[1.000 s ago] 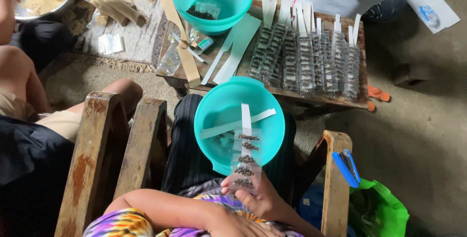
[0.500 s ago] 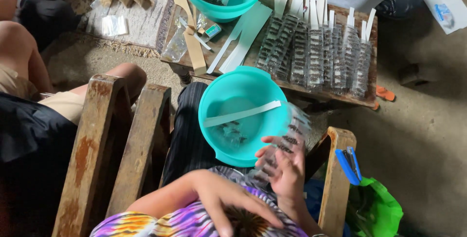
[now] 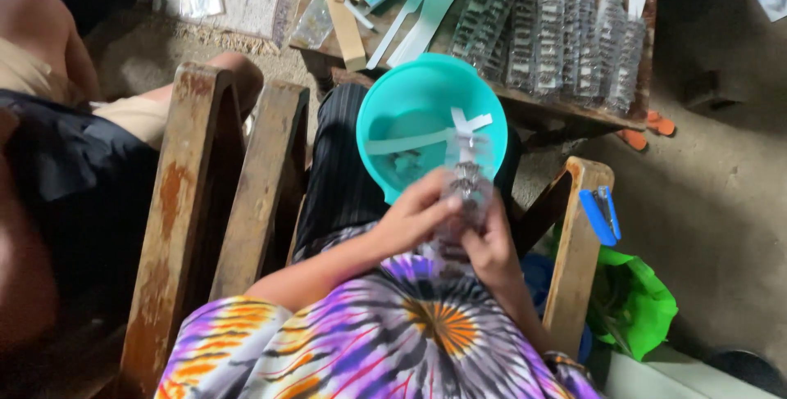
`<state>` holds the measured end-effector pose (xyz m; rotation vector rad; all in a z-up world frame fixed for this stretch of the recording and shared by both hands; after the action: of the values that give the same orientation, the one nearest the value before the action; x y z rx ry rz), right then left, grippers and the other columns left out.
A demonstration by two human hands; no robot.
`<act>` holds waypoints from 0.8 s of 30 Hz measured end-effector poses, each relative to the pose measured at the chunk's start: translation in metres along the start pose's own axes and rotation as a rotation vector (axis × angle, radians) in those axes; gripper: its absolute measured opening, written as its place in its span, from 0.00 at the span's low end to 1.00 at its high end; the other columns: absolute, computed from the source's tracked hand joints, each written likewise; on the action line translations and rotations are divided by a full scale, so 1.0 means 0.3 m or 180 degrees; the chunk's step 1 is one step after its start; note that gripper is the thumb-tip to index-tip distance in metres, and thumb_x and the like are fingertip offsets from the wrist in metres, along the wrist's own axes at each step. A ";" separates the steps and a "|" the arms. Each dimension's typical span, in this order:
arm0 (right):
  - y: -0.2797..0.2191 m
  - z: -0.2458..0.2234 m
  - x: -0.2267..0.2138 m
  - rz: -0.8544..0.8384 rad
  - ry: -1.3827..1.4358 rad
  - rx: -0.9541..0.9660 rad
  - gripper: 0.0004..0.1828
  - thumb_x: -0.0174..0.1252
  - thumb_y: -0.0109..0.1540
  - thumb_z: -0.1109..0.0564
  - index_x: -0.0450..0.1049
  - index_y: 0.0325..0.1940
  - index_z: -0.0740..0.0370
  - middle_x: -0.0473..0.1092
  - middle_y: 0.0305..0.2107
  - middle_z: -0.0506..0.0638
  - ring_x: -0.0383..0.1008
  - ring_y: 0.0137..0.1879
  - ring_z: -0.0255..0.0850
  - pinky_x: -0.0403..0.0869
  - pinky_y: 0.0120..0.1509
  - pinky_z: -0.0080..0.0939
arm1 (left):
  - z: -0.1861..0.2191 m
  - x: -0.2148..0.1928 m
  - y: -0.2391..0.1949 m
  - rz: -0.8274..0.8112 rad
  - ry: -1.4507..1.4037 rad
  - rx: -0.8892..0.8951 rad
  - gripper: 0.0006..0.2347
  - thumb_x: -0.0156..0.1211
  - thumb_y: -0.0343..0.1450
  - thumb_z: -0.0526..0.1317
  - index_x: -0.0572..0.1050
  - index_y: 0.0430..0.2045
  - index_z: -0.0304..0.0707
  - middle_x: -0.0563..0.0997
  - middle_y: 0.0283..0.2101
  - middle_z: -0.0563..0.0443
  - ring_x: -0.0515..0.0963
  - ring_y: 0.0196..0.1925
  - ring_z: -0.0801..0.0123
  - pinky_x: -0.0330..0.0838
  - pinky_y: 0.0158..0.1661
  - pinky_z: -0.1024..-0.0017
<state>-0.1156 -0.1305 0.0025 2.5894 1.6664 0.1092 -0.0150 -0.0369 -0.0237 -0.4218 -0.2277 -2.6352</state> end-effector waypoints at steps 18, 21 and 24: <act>0.090 -0.084 0.060 -0.0400 0.1585 0.0827 0.49 0.60 0.58 0.35 0.47 0.72 0.60 0.69 0.49 0.72 0.76 0.48 0.61 0.79 0.47 0.51 | 0.291 -0.156 0.280 0.0122 -0.0917 -0.0201 0.11 0.53 0.75 0.46 0.71 0.48 0.46 0.73 0.27 0.61 0.69 0.20 0.81 0.62 0.14 0.79; 0.072 -0.089 0.066 -0.0453 0.1108 0.0493 0.44 0.59 0.60 0.55 0.42 0.74 0.58 0.68 0.52 0.70 0.76 0.50 0.60 0.78 0.53 0.49 | 0.324 -0.132 0.267 -0.0106 -0.1256 -0.0452 0.14 0.54 0.70 0.51 0.69 0.42 0.43 0.76 0.29 0.53 0.76 0.21 0.70 0.80 0.20 0.63; 0.067 -0.077 0.068 -0.0389 0.1025 0.0520 0.47 0.60 0.59 0.61 0.39 0.75 0.53 0.67 0.54 0.70 0.76 0.51 0.59 0.77 0.56 0.49 | 0.314 -0.130 0.271 -0.0064 -0.1174 -0.0693 0.25 0.50 0.64 0.61 0.73 0.38 0.36 0.77 0.27 0.49 0.72 0.18 0.68 0.66 0.17 0.72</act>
<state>-0.0909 -0.1199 0.0280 2.6929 2.0125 0.4217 0.0798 -0.0708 0.0591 -0.9844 -0.0589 -2.5921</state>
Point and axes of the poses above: each hand's wrist, its own y-axis towards the middle knuckle, its own x-axis out of the palm, z = x × y, the point moved 4 cm from there along y, towards the middle knuckle
